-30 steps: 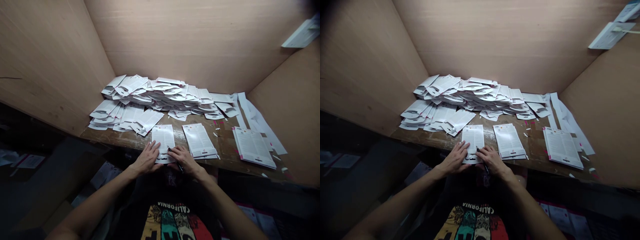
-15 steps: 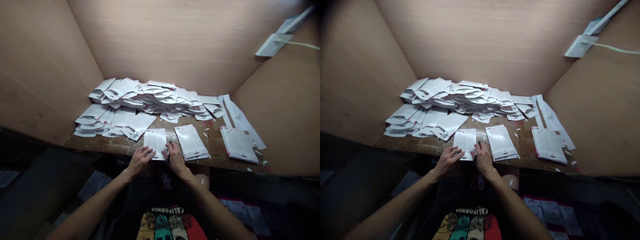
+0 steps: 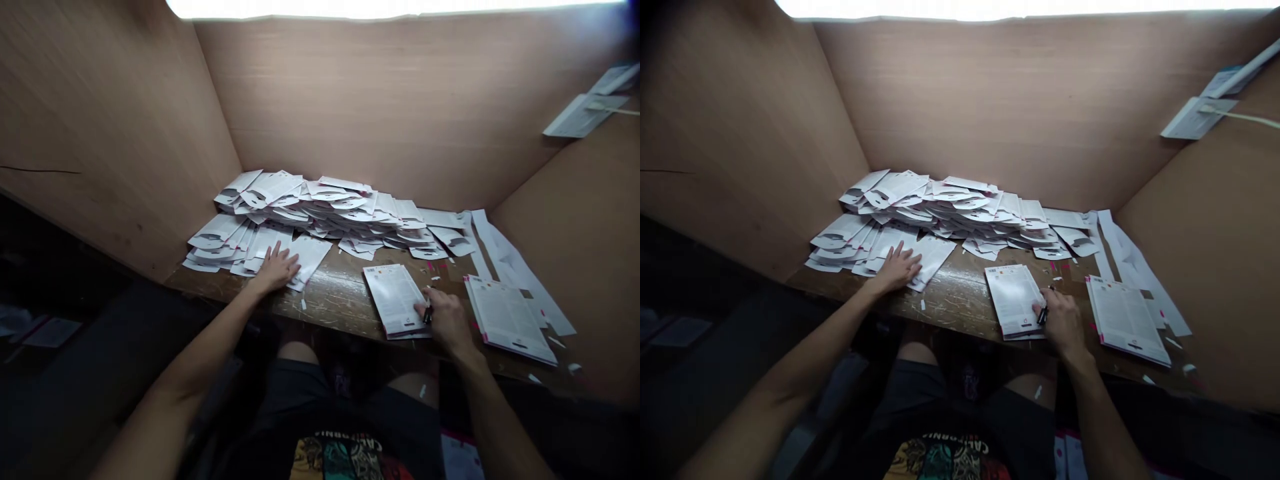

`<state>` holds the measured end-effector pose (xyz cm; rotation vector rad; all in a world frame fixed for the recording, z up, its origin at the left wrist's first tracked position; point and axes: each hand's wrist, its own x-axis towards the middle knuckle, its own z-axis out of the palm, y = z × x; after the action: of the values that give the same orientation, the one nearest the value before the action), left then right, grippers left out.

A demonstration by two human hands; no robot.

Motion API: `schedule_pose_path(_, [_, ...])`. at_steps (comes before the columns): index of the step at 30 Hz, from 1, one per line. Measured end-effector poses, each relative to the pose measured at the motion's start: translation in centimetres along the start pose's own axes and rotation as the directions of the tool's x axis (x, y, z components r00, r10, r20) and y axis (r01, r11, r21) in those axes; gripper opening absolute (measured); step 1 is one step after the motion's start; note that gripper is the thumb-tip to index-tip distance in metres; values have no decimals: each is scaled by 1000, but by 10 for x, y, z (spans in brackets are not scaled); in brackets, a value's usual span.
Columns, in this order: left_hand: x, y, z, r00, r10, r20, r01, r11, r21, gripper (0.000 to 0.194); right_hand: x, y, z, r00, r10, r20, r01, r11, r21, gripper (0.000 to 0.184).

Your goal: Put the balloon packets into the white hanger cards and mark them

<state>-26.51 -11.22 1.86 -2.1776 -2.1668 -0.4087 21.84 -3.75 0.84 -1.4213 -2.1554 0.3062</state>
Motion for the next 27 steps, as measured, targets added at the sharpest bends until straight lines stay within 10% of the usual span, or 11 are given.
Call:
schedule_pose_path(3, [-32, 29, 13, 985, 149, 87, -154, 987, 52, 47, -15, -33, 9, 990, 18, -142, 2, 991, 136, 46])
schedule_pose_path(10, [-92, 84, 28, 966, 251, 69, -240, 961, -139, 44, -36, -135, 66, 948, -187, 258, -57, 699, 713, 27])
schedule_pose_path(27, [-96, 84, 35, 971, 238, 39, -232, 965, -120, 46, -23, -136, 92, 900, -287, 327, 37, 799, 600, 21])
